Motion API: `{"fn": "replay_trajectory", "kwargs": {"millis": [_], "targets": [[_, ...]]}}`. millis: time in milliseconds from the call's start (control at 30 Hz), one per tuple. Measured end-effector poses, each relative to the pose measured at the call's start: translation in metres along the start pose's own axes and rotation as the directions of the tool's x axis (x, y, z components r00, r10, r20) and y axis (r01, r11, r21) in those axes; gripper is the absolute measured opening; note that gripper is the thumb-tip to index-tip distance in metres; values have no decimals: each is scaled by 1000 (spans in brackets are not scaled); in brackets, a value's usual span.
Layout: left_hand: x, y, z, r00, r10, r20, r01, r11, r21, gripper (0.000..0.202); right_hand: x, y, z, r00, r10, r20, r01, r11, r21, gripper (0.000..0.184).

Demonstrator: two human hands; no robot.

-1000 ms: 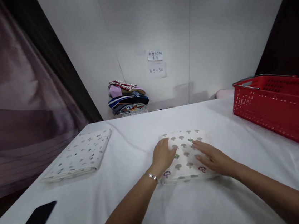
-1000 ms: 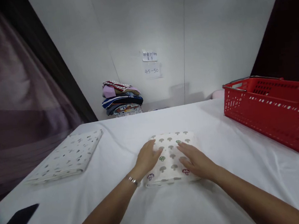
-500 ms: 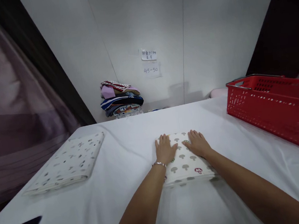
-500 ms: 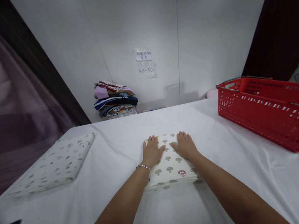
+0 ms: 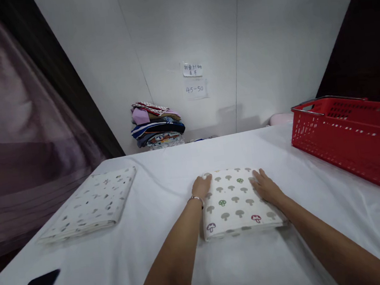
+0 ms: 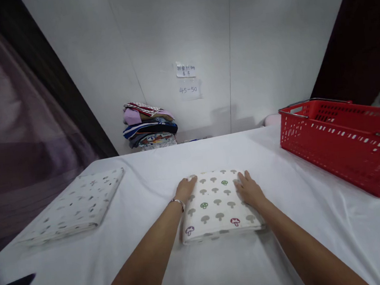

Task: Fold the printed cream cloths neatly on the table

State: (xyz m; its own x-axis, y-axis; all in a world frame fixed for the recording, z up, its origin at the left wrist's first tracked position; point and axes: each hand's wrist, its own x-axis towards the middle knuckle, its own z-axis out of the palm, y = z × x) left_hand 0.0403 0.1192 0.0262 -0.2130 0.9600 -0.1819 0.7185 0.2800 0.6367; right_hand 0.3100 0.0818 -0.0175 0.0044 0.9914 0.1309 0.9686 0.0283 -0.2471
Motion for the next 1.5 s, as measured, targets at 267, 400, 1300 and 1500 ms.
{"fn": "replay_trajectory", "kwargs": {"millis": [267,400,1300,1500], "targets": [[6,-8,-14,993,8,-114,-6,1000,21,49,9,-23,0,998,-61,26,62,997,-37,47],[8,-15,-12,994,-20,-108,28,997,76,48,9,-27,0,996,-77,45,80,995,-56,46],[-10,-12,23,851,525,13,-476,760,442,61,8,-61,-19,958,-202,205,227,968,-108,62],[-5,-6,18,866,496,60,-461,748,477,60,-62,-37,-33,966,-229,120,239,968,-81,59]]}}
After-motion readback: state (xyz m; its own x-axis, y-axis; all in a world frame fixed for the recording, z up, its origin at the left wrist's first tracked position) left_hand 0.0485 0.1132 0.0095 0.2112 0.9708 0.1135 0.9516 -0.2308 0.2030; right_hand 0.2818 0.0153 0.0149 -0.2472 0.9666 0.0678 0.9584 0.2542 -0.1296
